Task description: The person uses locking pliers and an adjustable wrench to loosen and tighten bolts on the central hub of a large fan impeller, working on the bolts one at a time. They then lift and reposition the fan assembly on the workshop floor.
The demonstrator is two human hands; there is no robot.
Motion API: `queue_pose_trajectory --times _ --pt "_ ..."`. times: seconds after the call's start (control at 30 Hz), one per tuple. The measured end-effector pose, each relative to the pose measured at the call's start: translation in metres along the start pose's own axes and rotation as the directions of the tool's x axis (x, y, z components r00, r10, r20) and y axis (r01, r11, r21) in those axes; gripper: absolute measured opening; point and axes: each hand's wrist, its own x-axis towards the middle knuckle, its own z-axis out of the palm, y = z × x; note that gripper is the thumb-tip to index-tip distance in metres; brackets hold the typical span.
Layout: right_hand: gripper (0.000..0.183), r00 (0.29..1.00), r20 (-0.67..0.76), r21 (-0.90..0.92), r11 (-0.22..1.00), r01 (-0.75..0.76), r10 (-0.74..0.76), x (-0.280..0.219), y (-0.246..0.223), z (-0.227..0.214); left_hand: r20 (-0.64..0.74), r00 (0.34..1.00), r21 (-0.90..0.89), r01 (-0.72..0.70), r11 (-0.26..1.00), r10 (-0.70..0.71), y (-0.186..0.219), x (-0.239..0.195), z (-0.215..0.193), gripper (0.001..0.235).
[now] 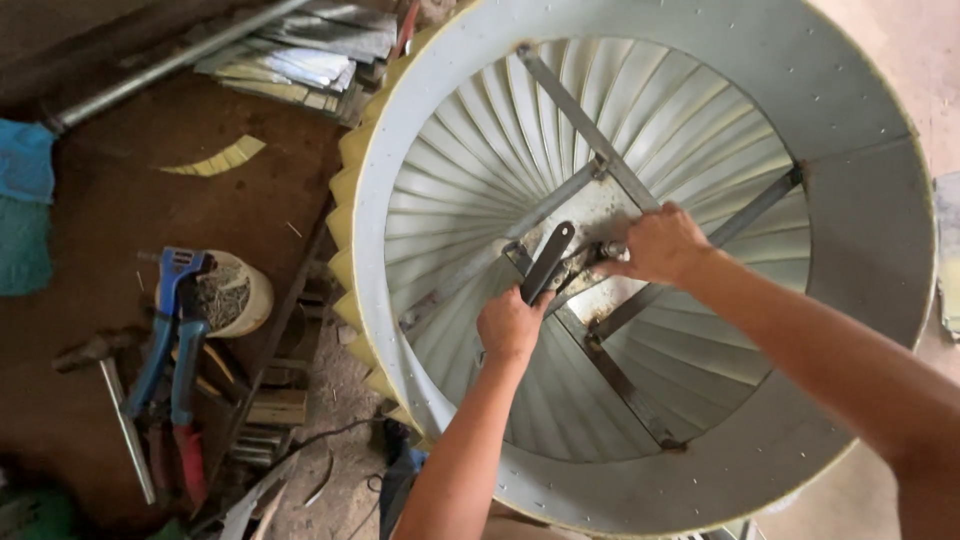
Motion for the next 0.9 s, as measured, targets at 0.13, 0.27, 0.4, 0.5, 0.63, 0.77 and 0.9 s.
queue_pose_trajectory --times 0.13,0.27,0.4,0.5,0.63,0.77,0.9 --pt "0.06 0.767 -0.526 -0.301 0.924 0.237 -0.368 0.041 0.022 0.038 0.007 1.0 0.027 -0.008 1.0 0.008 0.004 -0.001 -0.002 0.053" --pt "0.056 0.999 0.027 -0.01 1.0 0.026 -0.026 -0.042 -0.02 -0.044 -0.02 0.998 0.021 -0.051 0.998 0.052 -0.003 0.001 0.008 0.052" --pt "0.078 0.677 -0.644 -0.251 0.934 0.252 -0.356 0.077 0.036 0.07 -0.048 0.998 0.005 -0.032 0.999 0.033 0.0 0.001 0.003 0.05" --pt "0.046 0.746 -0.538 -0.202 0.92 0.337 -0.391 0.039 0.019 0.035 -0.015 0.999 0.018 -0.049 0.999 0.05 -0.002 0.001 0.006 0.05" --pt "0.042 0.971 -0.214 0.013 0.993 0.113 -0.108 -0.004 -0.006 -0.006 -0.011 0.999 -0.002 -0.036 0.999 0.036 0.002 0.0 0.001 0.049" --pt "0.037 0.977 -0.181 0.269 0.961 -0.059 0.111 -0.001 -0.019 -0.003 0.024 0.999 0.01 -0.035 0.999 0.035 -0.002 0.001 0.001 0.051" --pt "0.071 0.83 -0.538 -0.055 0.989 0.138 -0.146 0.039 0.009 0.036 -0.049 0.998 -0.009 -0.039 0.999 0.038 -0.002 0.001 0.007 0.05"
